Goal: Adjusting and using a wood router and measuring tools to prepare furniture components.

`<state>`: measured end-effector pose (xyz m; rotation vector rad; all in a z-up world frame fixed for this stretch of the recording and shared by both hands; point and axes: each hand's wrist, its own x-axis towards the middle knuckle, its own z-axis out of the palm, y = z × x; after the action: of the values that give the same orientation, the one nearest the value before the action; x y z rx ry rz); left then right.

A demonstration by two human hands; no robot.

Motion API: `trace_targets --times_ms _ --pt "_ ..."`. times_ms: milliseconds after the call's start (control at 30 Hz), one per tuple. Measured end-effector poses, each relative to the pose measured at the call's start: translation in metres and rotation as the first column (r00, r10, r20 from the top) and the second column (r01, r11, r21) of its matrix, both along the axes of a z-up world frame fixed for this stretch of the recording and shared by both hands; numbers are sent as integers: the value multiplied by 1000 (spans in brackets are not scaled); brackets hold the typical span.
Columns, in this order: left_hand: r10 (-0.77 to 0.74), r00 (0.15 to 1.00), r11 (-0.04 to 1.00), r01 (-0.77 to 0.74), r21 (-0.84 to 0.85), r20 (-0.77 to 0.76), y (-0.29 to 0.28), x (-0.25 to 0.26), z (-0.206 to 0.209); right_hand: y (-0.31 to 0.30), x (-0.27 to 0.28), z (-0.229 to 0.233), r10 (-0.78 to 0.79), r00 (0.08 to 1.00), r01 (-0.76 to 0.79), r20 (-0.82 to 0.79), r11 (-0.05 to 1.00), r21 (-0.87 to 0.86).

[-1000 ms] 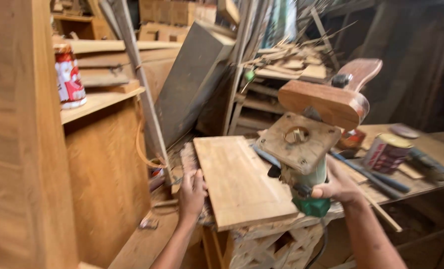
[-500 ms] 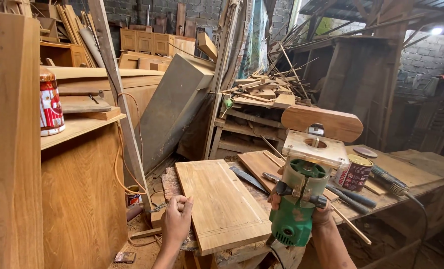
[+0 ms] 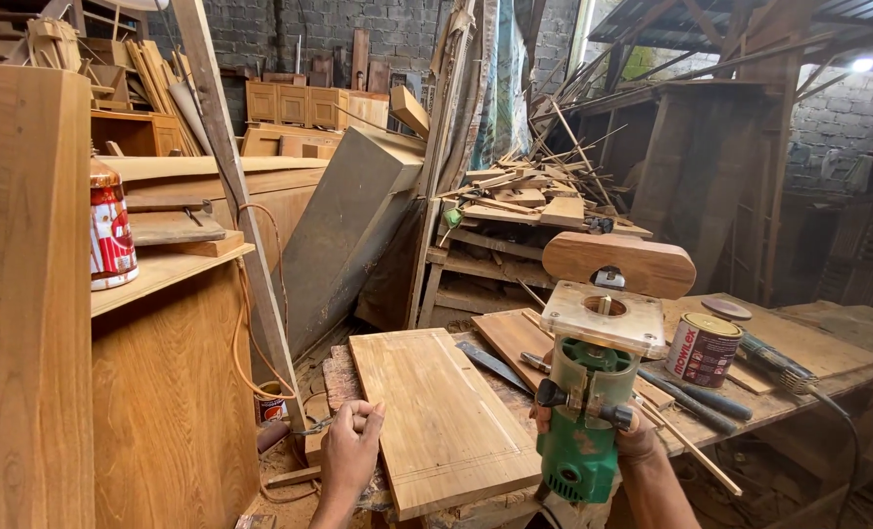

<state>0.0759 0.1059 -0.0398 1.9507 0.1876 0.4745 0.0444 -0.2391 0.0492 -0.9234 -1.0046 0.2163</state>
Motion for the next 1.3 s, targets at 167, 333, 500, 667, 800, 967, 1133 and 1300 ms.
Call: trace_targets --times_ms 167,333,500,667,800,967,1133,1300 --pt "0 1000 1000 0 -24 -6 -1 -11 10 -39 31 -3 -244 969 249 47 954 -170" --pt "-76 996 984 83 -158 49 0 -6 7 -6 7 47 -641 686 652 345 330 -683" --pt "-66 993 966 88 -245 95 0 -6 3 15 49 5 -436 528 801 728 -27 -598" --pt "-57 966 950 130 -283 251 4 5 -10 52 70 -15 -254 569 784 782 -119 -609" --pt "-112 912 929 237 -284 395 4 7 -8 74 66 -1 -82 575 778 814 -255 -574" --pt "-111 873 930 260 -261 474 -12 -1 15 85 66 -2 -67 554 802 830 -225 -553" --pt "-79 812 959 219 -177 579 -34 -17 33 74 68 -1 -131 615 778 778 -56 -625" --pt "-71 858 978 160 -134 509 -31 -4 28 8 53 55 -476 462 826 748 -75 -558"
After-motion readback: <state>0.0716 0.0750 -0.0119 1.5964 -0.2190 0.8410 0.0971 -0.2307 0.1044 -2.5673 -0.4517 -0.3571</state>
